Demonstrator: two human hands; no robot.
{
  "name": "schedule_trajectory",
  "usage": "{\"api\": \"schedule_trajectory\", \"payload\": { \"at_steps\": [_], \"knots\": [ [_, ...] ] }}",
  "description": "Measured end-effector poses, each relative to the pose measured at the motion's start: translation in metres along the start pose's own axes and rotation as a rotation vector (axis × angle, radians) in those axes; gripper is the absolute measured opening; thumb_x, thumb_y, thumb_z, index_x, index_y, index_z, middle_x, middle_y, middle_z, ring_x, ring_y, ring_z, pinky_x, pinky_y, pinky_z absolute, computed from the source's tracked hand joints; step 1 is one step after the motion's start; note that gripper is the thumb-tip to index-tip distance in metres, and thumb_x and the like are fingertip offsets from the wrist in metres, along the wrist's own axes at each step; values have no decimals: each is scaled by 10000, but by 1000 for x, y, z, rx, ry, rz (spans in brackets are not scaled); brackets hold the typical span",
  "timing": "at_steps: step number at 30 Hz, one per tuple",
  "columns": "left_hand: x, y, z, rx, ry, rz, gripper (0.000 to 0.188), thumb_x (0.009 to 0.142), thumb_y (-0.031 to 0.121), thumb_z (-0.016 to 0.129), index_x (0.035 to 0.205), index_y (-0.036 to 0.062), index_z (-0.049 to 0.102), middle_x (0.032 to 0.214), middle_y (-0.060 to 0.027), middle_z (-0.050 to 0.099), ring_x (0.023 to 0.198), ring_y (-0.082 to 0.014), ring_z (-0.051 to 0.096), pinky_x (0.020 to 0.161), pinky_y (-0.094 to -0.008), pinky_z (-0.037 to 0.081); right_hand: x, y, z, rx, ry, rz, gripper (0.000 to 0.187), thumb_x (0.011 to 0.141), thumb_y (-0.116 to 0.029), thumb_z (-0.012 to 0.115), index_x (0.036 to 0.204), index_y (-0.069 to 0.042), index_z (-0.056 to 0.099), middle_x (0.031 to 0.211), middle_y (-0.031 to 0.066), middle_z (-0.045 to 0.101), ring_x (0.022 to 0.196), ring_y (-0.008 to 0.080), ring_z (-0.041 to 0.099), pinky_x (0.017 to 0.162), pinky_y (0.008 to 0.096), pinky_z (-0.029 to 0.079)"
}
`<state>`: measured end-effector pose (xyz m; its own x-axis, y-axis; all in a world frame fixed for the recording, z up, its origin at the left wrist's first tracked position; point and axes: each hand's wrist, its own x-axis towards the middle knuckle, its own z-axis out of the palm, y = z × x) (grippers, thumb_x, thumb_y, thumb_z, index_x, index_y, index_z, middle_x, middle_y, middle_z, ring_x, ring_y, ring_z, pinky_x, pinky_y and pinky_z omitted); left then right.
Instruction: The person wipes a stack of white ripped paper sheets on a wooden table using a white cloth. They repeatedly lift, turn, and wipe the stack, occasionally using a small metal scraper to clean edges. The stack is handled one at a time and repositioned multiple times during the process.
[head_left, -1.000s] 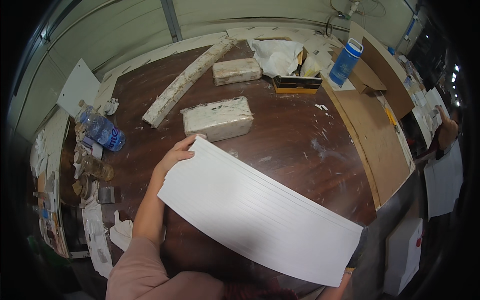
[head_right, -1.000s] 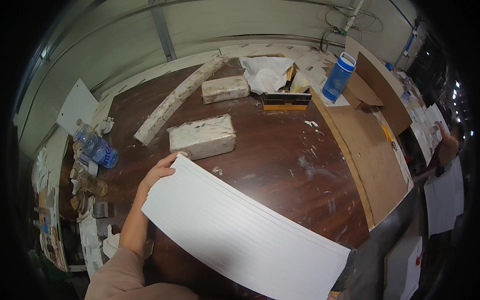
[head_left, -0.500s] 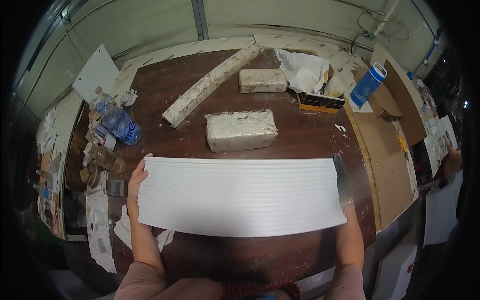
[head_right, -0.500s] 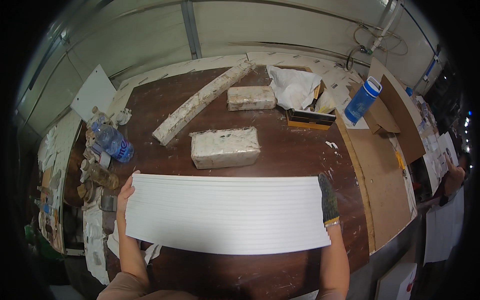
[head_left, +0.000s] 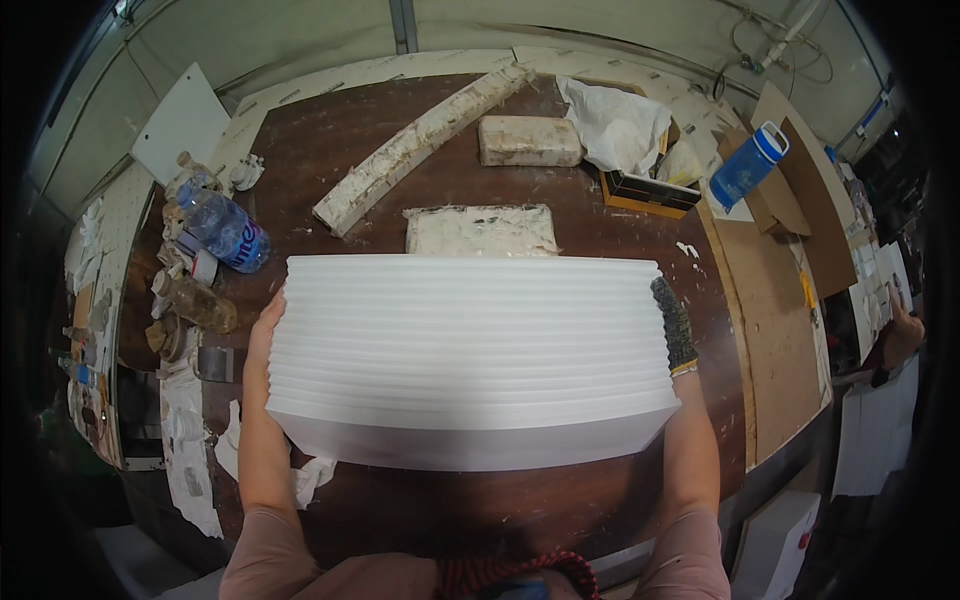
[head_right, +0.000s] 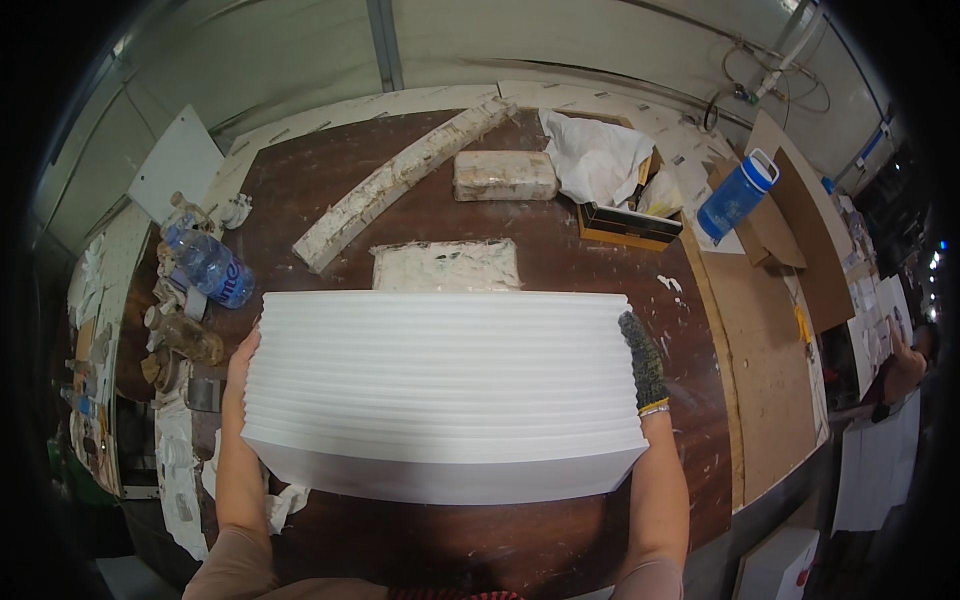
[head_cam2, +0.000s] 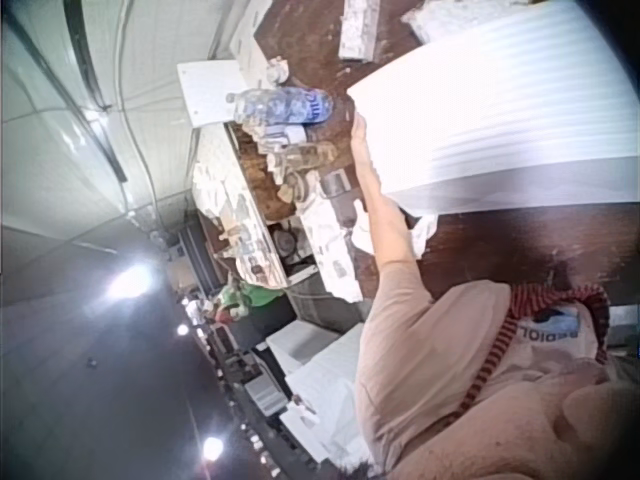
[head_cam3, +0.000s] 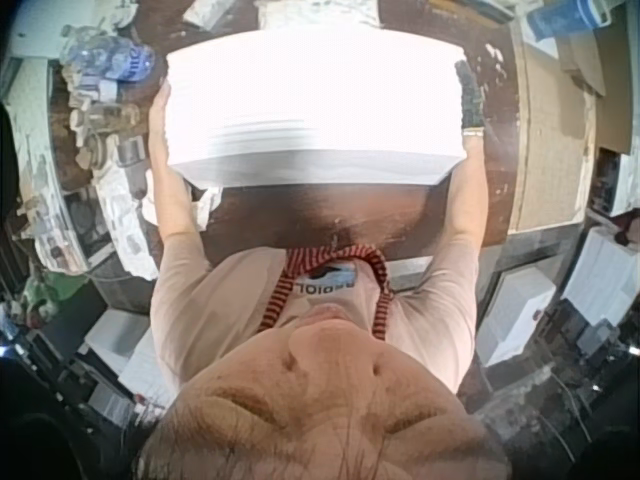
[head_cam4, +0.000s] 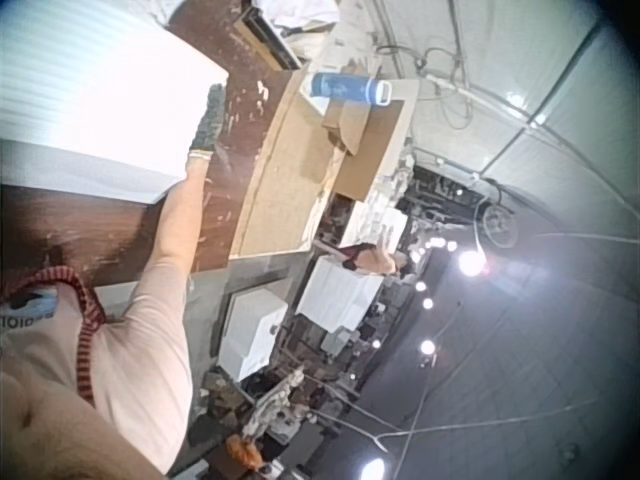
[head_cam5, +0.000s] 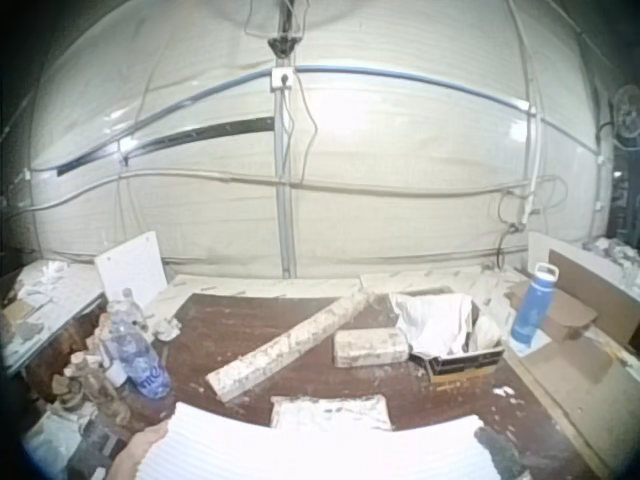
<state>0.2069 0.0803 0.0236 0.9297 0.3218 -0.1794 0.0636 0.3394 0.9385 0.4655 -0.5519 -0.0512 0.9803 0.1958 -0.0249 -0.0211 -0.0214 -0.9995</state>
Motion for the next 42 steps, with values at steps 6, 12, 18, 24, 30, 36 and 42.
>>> {"api": "schedule_trajectory", "payload": {
  "at_steps": [6,12,18,24,30,36,42],
  "knots": [
    [-3,-4,-5,41,40,3,535,1056,265,448,1524,13,385,1471,-107,515,1316,-210,517,1102,-335,399,-4,8,-9,10,-3,32,441,1071,-182,421,1458,26,465,1467,110,533,1347,204,511,1158,342,370],
    [-1,-12,-6,-253,-82,6,532,1052,244,441,1519,-5,380,1471,-115,515,1323,-217,516,1109,-343,399,-2,10,-13,-53,10,22,437,1069,-165,413,1459,25,463,1465,113,535,1347,208,512,1160,339,367],
    [1,-8,-22,54,47,-29,504,1040,234,483,1478,-12,446,1437,-118,549,1282,-211,548,1088,-334,416,-13,-39,17,-44,139,207,445,1057,-209,465,1438,19,488,1439,120,556,1313,208,541,1143,337,384],
    [-2,14,6,864,361,151,415,977,171,609,1317,-67,591,1291,-167,647,1193,-238,608,1046,-345,438,-52,-94,57,39,182,254,511,999,-228,614,1425,21,480,1278,95,638,1152,181,608,1039,345,463],
    [-39,39,49,1014,193,537,365,879,33,648,1236,-41,635,1246,-186,662,1165,-277,622,1021,-353,455,-50,-84,58,-616,143,177,604,1006,-319,595,1454,47,424,1352,196,565,1209,278,556,1037,383,443],
    [-160,20,16,1117,510,238,371,845,49,674,1208,-27,646,1205,-197,666,1149,-348,619,1008,-398,467,-46,-68,48,-947,119,26,635,1010,-428,537,1424,48,468,1418,279,515,1302,393,500,1110,431,385],
    [-262,-33,-9,1730,366,53,567,741,134,798,1274,43,628,1440,-177,478,1314,-384,433,1097,-505,334,-48,-88,57,-1335,61,-29,568,1004,-411,502,1408,-12,509,1400,244,544,1272,374,533,1076,421,425]
  ]
}}
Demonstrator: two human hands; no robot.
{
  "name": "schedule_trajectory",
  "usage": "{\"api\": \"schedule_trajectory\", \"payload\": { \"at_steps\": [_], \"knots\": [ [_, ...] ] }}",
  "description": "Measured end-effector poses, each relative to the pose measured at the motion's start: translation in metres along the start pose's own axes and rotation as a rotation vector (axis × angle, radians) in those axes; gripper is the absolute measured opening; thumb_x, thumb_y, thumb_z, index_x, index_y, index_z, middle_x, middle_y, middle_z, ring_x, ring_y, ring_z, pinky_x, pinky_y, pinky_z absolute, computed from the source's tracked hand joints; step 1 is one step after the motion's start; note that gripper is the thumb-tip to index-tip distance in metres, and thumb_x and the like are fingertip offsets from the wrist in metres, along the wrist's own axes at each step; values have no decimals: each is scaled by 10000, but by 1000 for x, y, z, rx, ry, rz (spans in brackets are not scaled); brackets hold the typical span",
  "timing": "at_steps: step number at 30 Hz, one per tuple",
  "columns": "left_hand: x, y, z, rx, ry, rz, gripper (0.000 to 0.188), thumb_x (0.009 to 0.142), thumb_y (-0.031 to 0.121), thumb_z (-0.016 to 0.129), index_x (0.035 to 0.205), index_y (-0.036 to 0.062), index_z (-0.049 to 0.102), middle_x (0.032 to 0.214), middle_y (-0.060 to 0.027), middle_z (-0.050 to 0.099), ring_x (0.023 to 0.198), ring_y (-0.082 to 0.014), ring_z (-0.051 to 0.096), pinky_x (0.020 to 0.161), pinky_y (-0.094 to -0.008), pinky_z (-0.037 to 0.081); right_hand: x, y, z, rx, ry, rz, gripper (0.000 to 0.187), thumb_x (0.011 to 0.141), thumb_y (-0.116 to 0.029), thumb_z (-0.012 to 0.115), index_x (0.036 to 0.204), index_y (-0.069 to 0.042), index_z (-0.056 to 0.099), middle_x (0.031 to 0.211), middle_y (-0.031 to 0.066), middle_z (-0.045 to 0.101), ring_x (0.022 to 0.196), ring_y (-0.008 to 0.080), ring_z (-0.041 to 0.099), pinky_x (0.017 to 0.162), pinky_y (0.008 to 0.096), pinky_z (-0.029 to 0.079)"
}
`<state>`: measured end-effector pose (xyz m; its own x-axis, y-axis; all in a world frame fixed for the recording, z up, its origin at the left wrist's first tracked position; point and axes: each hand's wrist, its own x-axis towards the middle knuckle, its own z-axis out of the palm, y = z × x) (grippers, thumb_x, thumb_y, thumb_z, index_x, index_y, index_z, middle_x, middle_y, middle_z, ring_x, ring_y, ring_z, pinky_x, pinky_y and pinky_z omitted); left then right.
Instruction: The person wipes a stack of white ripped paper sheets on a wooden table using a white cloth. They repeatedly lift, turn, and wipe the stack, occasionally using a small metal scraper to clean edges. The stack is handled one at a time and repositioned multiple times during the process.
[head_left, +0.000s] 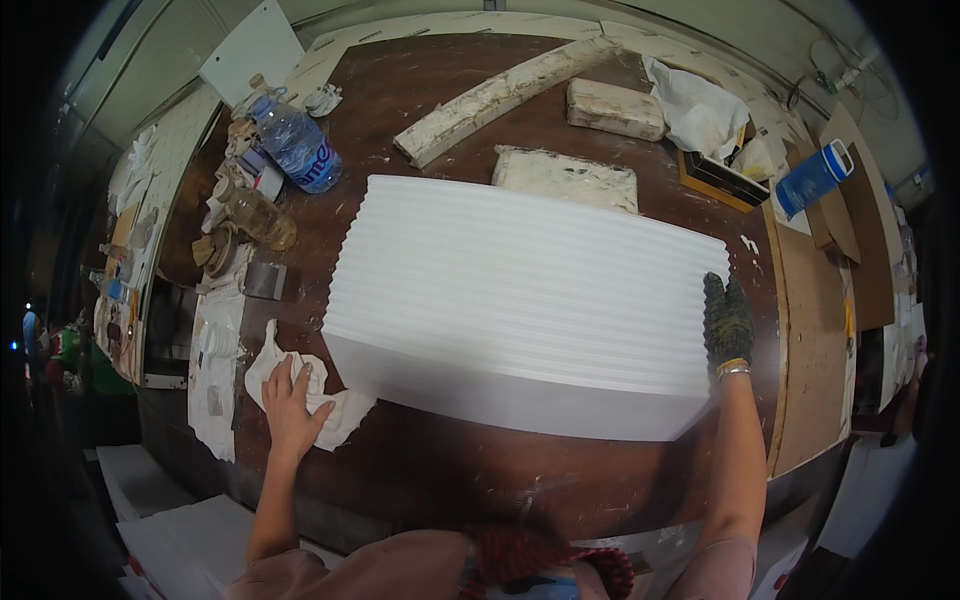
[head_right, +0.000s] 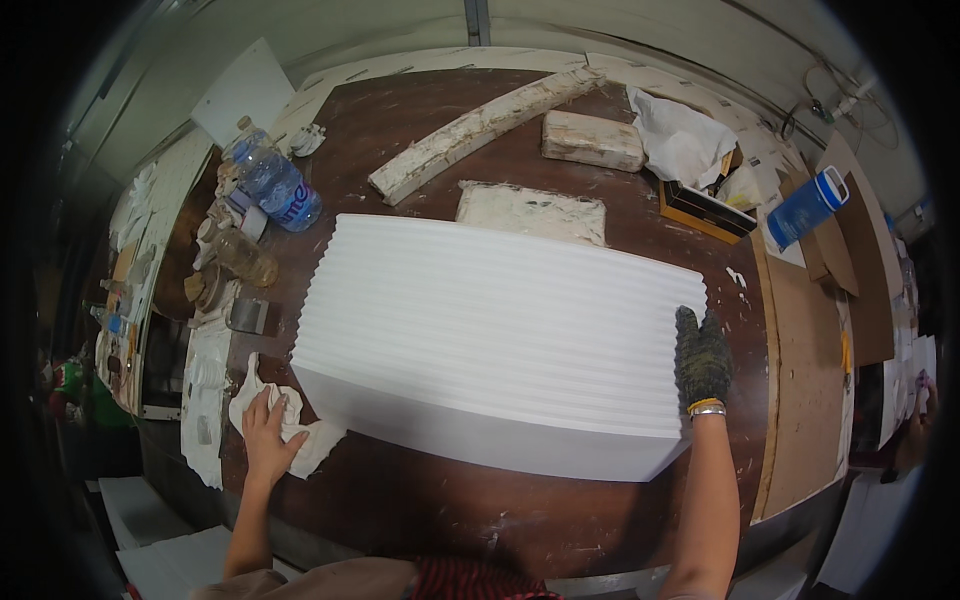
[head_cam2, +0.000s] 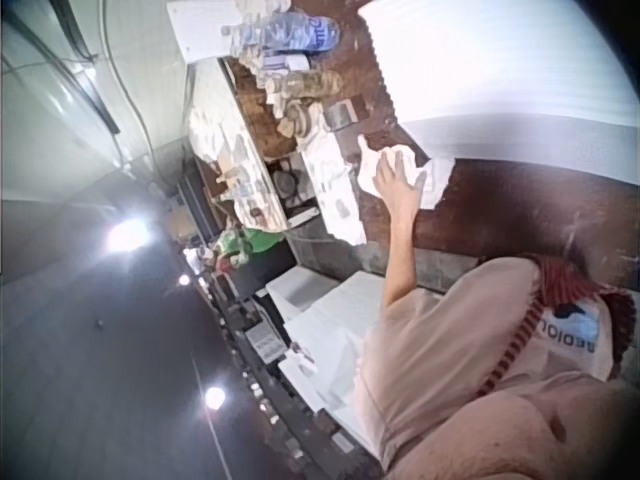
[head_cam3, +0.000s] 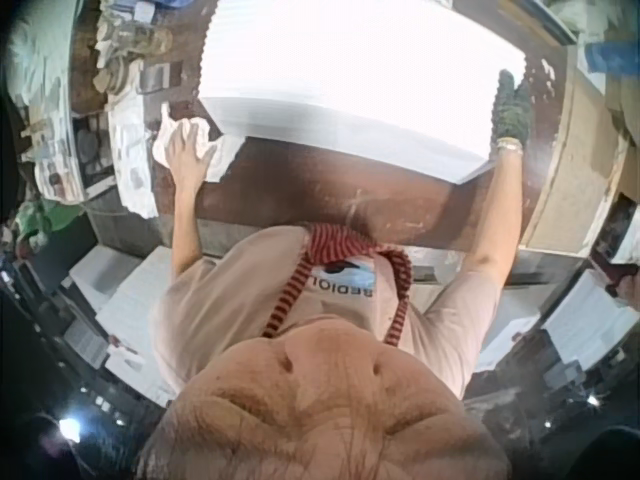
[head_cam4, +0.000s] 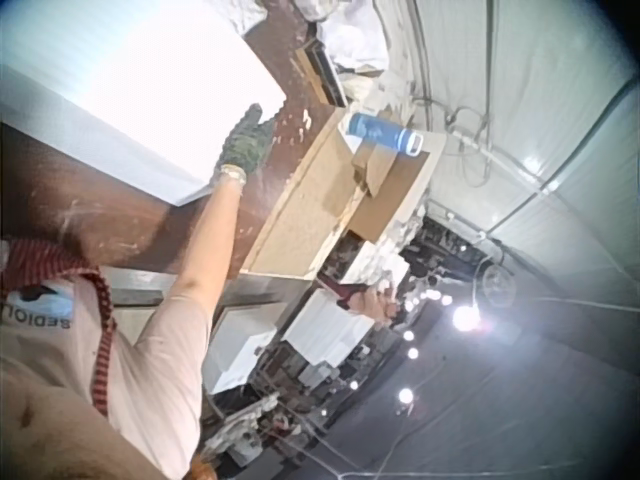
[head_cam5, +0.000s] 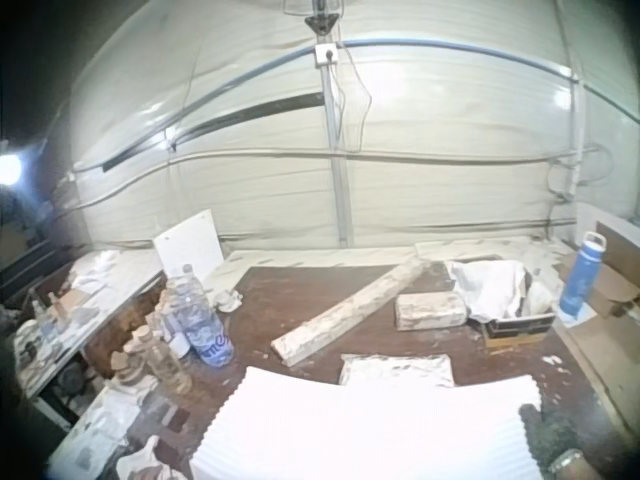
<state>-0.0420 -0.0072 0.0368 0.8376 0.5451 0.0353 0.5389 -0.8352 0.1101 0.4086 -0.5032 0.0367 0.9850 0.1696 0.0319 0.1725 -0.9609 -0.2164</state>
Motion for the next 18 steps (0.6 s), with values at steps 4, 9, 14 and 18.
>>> {"api": "schedule_trajectory", "payload": {
  "at_steps": [4,9,14,18],
  "knots": [
    [-3,-24,11,-218,113,-105,365,768,11,738,1129,1,680,1175,-176,628,1079,-360,595,928,-431,473,-3,-15,-10,-4,32,118,434,1004,-314,516,1349,-60,586,1318,233,600,1206,380,572,1031,436,455],
    [25,-13,-18,-540,404,-125,157,830,-69,653,983,-48,682,910,-139,679,853,-263,657,819,-355,511,0,-24,-17,120,13,249,706,981,-574,461,1368,7,562,1411,253,544,1335,395,486,1141,468,350],
    [78,31,-93,-971,792,-215,103,916,-29,640,1003,-73,675,1028,-71,690,954,-130,626,878,-278,497,0,-30,-19,75,-2,302,724,980,-597,431,1371,-4,569,1408,253,548,1328,400,496,1127,482,363],
    [140,116,-100,-972,645,121,138,877,-63,654,1010,-40,684,1006,-71,695,938,-132,637,870,-270,499,-2,-35,-22,13,10,290,715,979,-604,425,1330,-7,602,1355,261,584,1276,411,539,1086,499,399]
  ]
}}
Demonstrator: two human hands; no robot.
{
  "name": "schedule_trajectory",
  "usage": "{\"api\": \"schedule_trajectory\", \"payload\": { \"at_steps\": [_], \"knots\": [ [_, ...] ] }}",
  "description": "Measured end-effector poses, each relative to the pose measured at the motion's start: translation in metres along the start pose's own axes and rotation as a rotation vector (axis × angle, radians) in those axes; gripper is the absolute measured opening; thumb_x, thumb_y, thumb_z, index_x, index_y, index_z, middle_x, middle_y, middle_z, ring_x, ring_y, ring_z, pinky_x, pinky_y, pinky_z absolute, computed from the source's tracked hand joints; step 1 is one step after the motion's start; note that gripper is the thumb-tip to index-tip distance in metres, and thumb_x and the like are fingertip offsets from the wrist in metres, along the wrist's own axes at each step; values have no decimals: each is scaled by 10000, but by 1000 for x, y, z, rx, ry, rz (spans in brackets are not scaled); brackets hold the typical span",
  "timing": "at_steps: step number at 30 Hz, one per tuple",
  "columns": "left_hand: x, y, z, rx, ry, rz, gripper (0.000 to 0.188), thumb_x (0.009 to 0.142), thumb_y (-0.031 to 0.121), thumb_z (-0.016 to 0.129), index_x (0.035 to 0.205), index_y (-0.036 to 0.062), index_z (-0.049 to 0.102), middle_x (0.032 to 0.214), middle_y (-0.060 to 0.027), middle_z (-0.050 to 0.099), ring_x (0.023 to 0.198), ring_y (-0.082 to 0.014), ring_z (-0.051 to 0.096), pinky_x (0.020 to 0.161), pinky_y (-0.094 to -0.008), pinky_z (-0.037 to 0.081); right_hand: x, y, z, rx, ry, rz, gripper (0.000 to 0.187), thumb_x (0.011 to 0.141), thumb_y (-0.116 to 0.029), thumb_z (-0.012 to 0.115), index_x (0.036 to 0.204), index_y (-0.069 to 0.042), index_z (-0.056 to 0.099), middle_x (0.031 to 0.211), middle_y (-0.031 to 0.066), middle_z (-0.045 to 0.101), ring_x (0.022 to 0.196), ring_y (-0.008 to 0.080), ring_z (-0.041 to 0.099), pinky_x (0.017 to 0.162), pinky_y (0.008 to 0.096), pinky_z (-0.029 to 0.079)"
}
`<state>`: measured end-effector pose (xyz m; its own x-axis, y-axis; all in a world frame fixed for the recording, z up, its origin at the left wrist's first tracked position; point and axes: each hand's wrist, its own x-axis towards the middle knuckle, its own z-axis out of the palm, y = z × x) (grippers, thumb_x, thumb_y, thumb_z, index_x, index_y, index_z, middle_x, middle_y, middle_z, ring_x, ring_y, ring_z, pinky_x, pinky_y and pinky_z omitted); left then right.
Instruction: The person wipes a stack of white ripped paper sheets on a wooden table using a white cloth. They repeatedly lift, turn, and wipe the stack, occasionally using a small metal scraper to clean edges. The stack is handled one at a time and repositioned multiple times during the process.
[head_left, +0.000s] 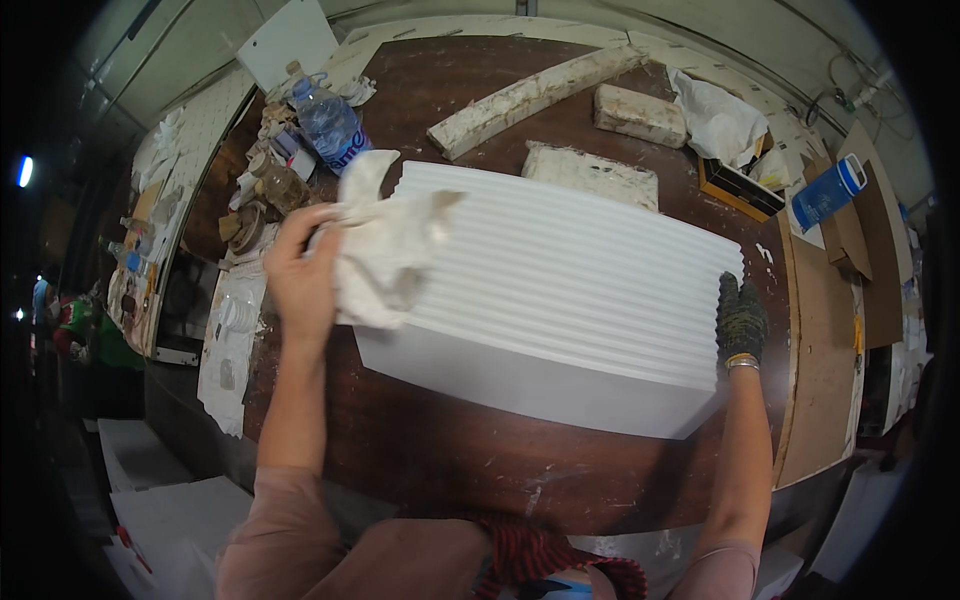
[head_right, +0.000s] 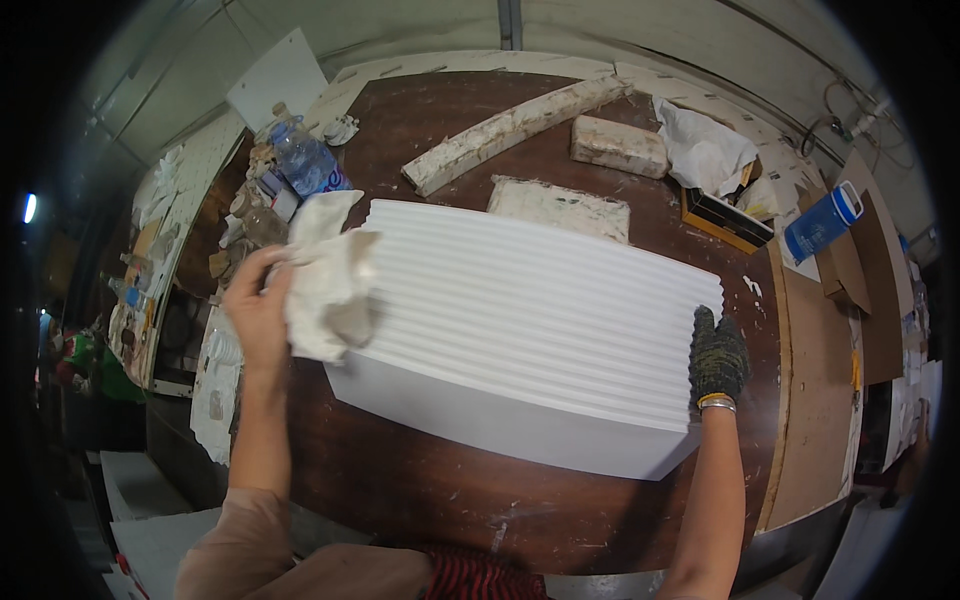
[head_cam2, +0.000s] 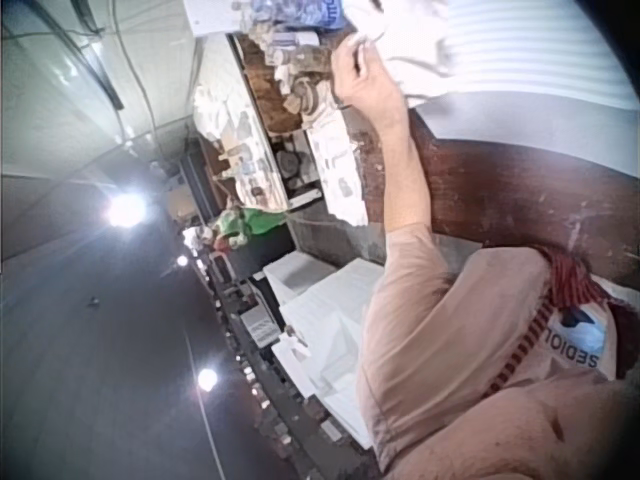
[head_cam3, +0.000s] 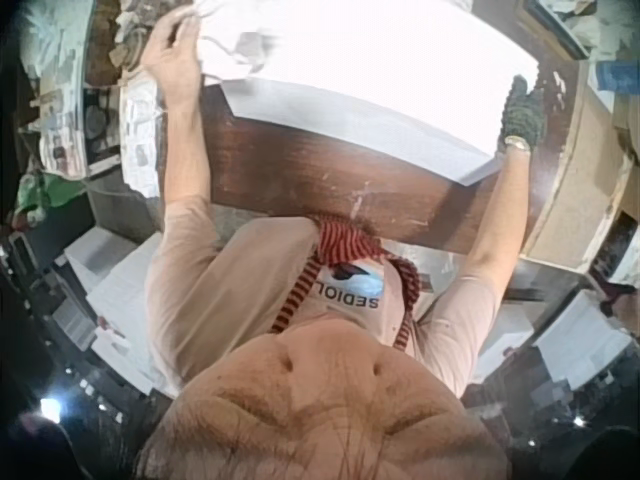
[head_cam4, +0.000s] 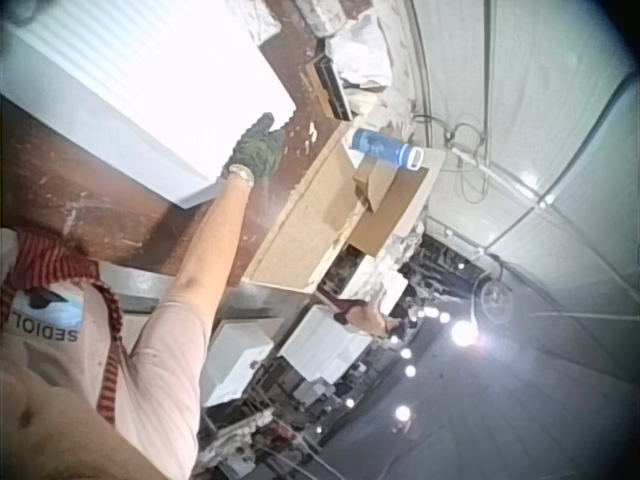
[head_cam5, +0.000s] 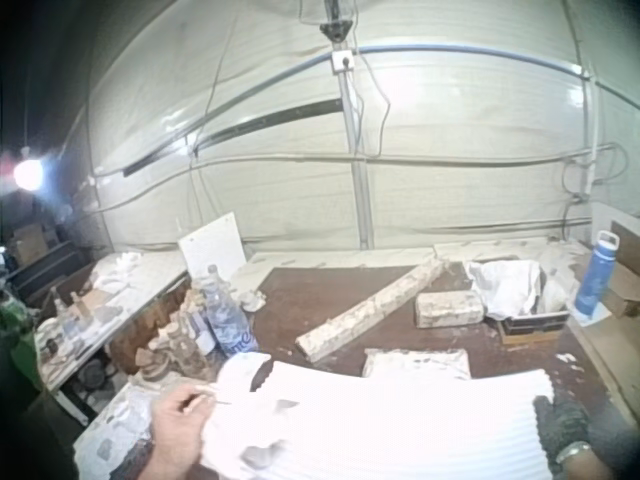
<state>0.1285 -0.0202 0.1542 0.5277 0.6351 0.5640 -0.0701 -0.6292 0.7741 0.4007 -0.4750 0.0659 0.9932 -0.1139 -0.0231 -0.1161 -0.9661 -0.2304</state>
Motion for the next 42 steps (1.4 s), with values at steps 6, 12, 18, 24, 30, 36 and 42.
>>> {"api": "schedule_trajectory", "payload": {
  "at_steps": [6,12,18,24,30,36,42],
  "knots": [
    [-19,74,233,-211,-332,531,157,796,-31,699,947,12,691,988,-133,672,918,-299,642,812,-376,523,5,14,14,-166,136,-166,613,984,-560,437,1182,-30,672,1134,278,678,1108,425,633,963,521,478],
    [-88,88,333,192,-1004,651,533,919,352,638,1372,77,574,1506,-167,467,1401,-345,412,1155,-493,306,11,41,21,-274,158,-643,424,946,-421,541,1201,-108,670,1137,252,669,1147,386,614,998,504,474],
    [-28,-35,240,40,-758,600,393,785,-4,635,1150,110,728,1294,-39,673,1251,-238,597,1012,-372,504,5,15,13,-100,79,-88,585,969,-558,455,1232,-72,648,1218,256,653,1144,430,613,1004,521,467],
    [67,-98,72,595,-429,131,411,769,-85,529,1120,7,721,1110,-203,717,1049,-348,686,957,-397,533,-7,-4,-3,-82,68,-52,662,984,-591,402,1172,-8,654,1192,290,655,1147,426,615,1010,522,460],
    [35,-52,167,388,-357,586,559,753,-89,546,1176,210,754,1348,-140,611,1178,-324,600,994,-407,504,-8,-7,-5,-161,58,-34,651,985,-589,408,1166,-12,650,1175,275,666,1138,420,620,996,523,468],
    [-58,29,320,162,-720,805,360,765,-20,619,1083,102,733,1357,-37,619,1130,-272,559,979,-397,432,-9,-10,-12,-182,4,-39,639,998,-570,401,1216,-12,621,1213,227,669,1131,396,628,981,524,475],
    [-7,-17,266,-27,-793,630,207,763,-35,601,883,44,750,1052,-48,744,943,-285,618,899,-402,468,-10,-3,-10,-159,35,-181,647,990,-576,409,1141,2,658,1210,244,664,1142,403,619,979,522,476]
  ]
}}
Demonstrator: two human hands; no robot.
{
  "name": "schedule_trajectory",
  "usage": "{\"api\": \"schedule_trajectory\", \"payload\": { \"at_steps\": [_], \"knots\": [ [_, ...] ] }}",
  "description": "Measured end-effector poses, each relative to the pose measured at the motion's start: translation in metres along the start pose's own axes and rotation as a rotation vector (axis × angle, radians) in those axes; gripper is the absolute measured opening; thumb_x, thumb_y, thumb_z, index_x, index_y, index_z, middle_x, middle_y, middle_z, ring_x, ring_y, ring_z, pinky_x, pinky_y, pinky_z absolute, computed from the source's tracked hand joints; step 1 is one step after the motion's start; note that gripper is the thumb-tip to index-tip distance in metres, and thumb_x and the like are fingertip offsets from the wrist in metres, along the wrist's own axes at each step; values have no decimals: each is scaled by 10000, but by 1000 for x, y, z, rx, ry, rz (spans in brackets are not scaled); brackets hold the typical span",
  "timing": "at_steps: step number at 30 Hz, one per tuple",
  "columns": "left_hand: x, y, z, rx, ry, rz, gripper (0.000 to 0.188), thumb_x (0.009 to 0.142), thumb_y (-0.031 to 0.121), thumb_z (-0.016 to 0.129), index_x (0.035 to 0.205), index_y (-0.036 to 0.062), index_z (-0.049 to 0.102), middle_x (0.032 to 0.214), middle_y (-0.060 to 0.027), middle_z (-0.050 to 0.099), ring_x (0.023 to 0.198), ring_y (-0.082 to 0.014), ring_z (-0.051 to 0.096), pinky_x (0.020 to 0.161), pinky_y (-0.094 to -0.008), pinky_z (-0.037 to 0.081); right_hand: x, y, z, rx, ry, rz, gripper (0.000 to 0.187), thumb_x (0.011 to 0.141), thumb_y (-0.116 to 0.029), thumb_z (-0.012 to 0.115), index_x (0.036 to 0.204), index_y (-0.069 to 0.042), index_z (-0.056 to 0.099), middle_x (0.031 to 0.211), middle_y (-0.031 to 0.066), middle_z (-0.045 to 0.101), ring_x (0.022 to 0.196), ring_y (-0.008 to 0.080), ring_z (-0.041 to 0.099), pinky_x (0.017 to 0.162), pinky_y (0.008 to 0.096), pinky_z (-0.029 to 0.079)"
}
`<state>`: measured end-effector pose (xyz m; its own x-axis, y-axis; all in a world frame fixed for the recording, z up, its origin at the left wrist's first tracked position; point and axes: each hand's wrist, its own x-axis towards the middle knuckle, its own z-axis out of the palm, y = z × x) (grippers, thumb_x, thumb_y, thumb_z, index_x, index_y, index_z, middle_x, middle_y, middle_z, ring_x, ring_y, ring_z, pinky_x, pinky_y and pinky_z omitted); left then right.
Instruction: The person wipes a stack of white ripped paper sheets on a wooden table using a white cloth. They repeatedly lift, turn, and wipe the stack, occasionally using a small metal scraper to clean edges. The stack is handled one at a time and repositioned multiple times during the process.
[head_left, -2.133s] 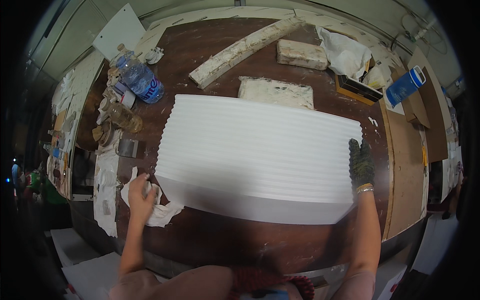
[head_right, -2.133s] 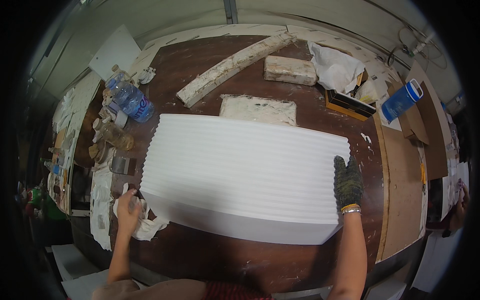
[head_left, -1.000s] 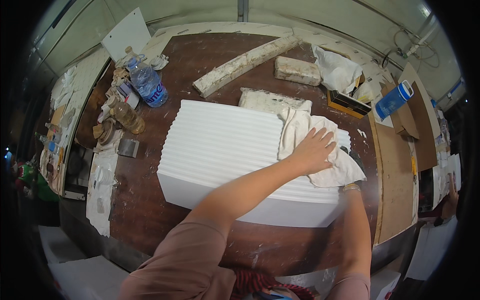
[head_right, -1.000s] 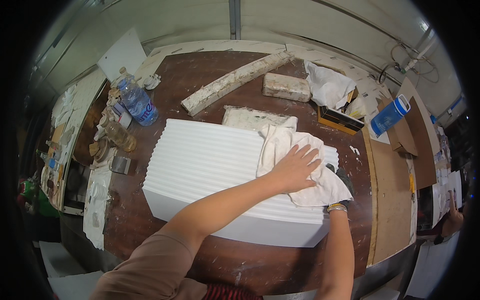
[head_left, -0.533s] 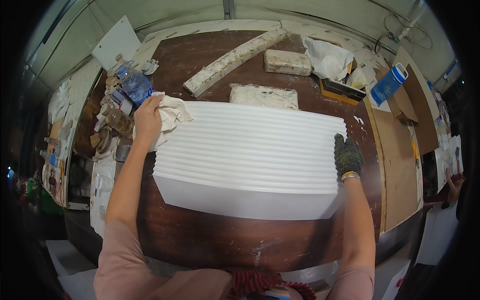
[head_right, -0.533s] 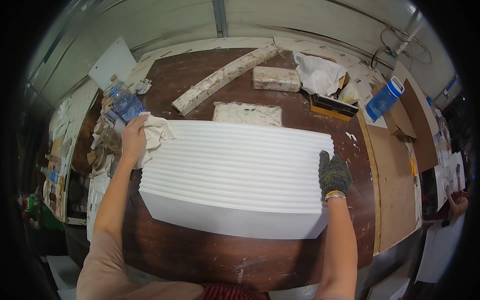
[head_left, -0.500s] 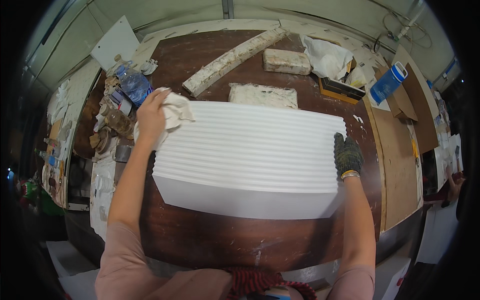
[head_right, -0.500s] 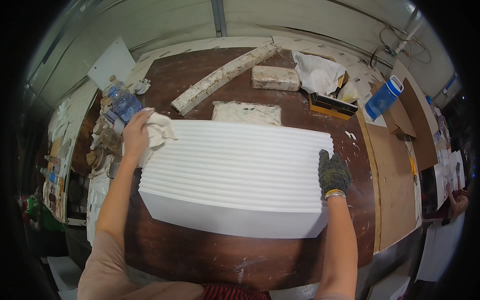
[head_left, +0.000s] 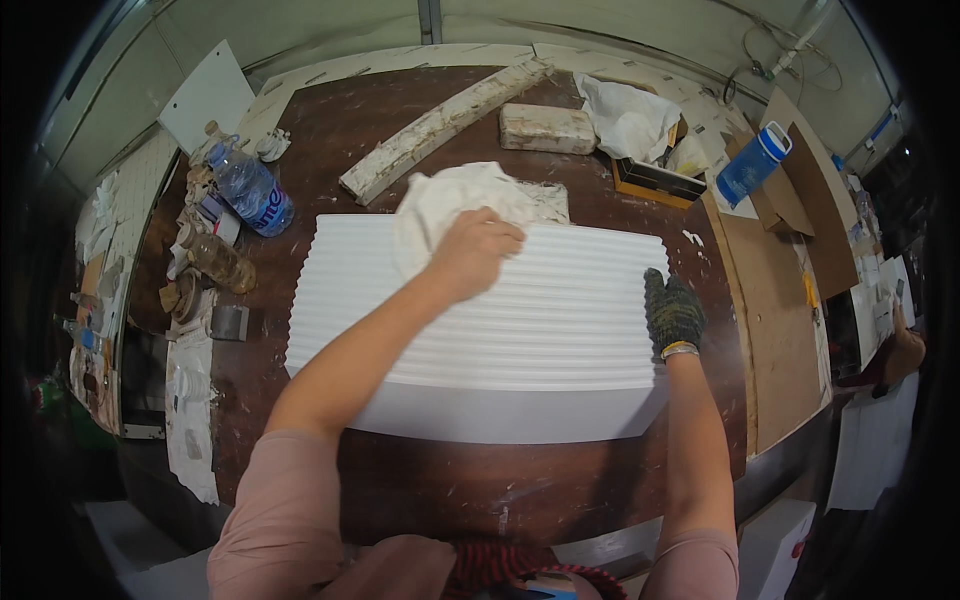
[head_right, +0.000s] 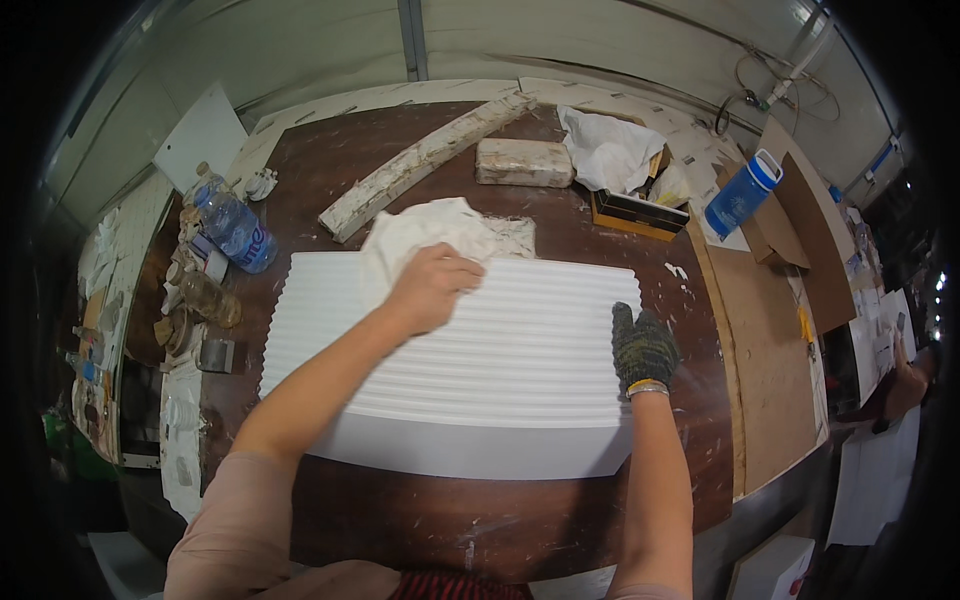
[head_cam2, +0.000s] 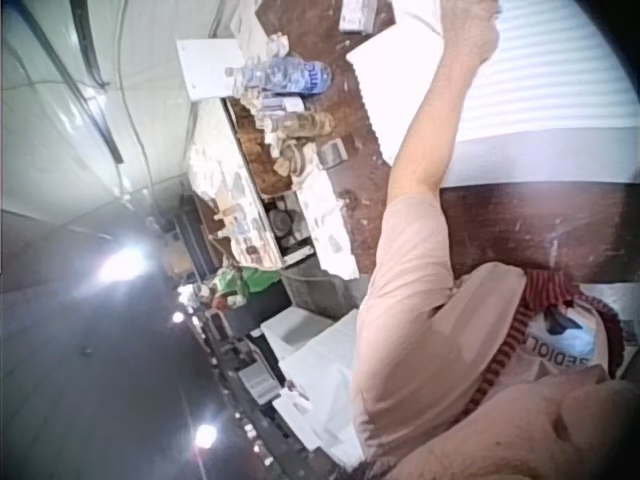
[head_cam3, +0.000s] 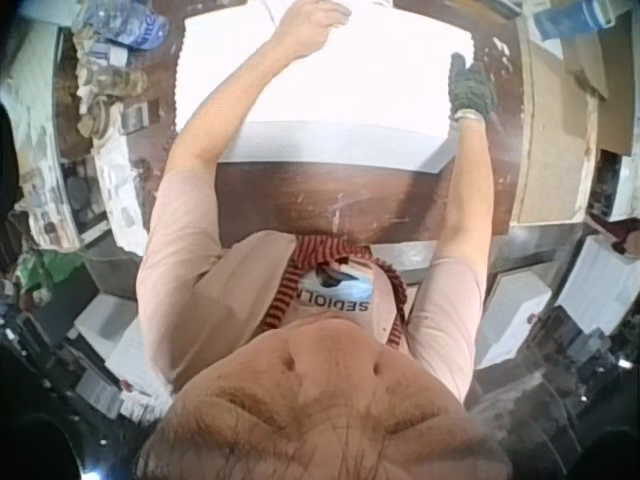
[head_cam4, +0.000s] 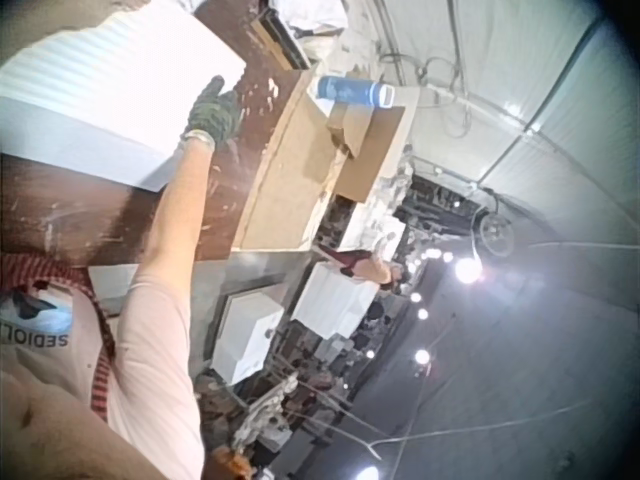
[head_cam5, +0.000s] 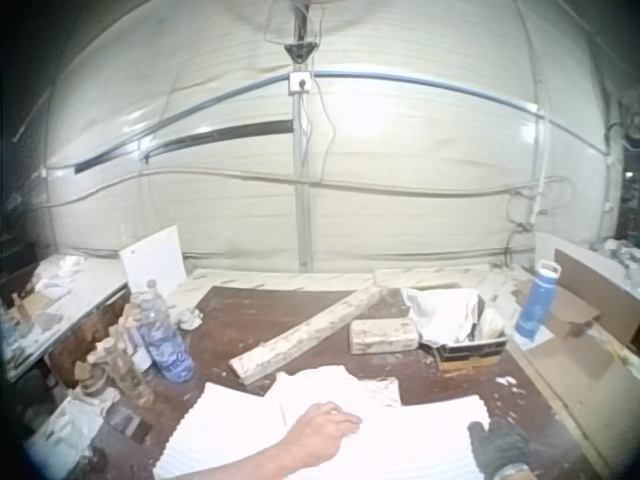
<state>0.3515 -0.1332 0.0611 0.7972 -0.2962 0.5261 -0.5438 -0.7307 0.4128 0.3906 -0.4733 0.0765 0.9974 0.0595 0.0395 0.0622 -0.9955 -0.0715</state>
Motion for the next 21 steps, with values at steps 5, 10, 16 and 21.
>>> {"api": "schedule_trajectory", "payload": {
  "at_steps": [5,10,16,21],
  "knots": [
    [-10,20,-28,65,137,-126,164,743,-16,585,798,44,728,1030,-78,748,989,-271,630,882,-437,471,8,3,10,84,-18,144,732,991,-610,357,1226,19,649,1245,300,628,1193,430,586,1042,508,436],
    [-51,25,-21,54,14,28,252,796,29,629,1033,68,703,1281,-61,662,1166,-283,581,1033,-430,423,15,7,14,138,-131,202,741,993,-611,359,1256,23,641,1277,279,622,1222,428,567,1061,509,419],
    [-180,-104,-166,402,212,-357,306,773,-67,566,1014,55,709,1120,-124,698,1018,-375,610,918,-450,490,21,18,26,272,-102,206,712,988,-584,417,1228,44,649,1265,288,625,1206,441,570,1046,501,428],
    [-182,-49,-212,327,485,-577,360,759,-84,500,1035,7,713,1116,-186,685,1061,-367,627,971,-429,487,23,23,37,391,-31,178,670,985,-569,447,1136,41,679,1146,297,659,1095,439,613,958,510,464]
  ]
}}
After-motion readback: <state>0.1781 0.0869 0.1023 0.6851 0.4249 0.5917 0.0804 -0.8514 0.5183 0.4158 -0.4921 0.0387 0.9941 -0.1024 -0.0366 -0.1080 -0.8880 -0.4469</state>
